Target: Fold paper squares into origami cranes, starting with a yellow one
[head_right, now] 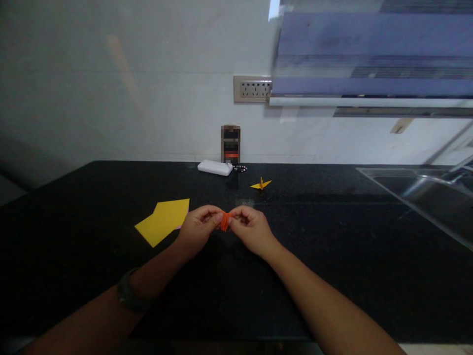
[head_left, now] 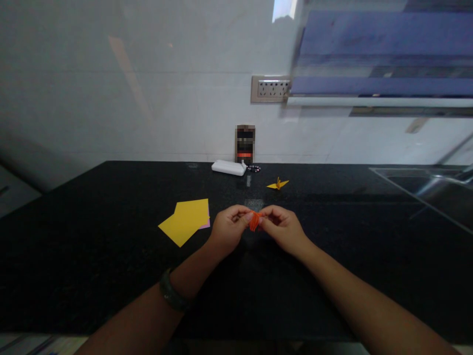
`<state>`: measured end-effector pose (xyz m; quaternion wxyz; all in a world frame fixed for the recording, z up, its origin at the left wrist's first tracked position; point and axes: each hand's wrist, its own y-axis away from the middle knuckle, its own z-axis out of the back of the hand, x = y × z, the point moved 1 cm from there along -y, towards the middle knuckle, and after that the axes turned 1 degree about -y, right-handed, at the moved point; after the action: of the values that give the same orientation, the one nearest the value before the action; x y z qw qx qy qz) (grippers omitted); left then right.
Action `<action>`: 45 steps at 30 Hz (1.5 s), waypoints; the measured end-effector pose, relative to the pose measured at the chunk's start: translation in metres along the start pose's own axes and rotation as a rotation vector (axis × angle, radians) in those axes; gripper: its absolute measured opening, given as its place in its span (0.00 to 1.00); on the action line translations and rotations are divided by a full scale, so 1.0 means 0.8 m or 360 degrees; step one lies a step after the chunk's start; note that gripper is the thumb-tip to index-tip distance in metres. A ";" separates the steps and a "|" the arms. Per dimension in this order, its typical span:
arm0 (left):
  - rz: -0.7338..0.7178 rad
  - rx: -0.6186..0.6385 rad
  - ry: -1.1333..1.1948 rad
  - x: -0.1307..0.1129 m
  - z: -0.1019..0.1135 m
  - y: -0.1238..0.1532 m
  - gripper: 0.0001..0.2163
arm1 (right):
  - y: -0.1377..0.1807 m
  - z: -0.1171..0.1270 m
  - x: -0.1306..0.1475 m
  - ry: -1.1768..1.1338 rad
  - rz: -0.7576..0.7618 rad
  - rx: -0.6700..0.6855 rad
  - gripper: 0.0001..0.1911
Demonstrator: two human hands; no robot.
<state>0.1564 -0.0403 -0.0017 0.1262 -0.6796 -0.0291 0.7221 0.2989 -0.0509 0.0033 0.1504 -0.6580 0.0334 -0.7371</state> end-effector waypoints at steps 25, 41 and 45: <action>-0.0459 0.0045 -0.0440 -0.004 0.001 0.006 0.03 | 0.002 0.005 -0.006 0.0437 0.0333 -0.0073 0.10; -0.0309 -0.0033 -0.0277 -0.002 -0.001 0.007 0.05 | 0.000 0.006 0.005 0.0733 0.0519 -0.0096 0.03; -0.0071 -0.0047 -0.0074 0.000 -0.002 0.006 0.14 | 0.003 0.005 0.004 0.0717 0.0473 -0.0052 0.04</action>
<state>0.1575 -0.0454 -0.0028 0.1315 -0.6636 -0.0579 0.7342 0.3032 -0.0531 0.0067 0.2350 -0.4677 0.1742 -0.8341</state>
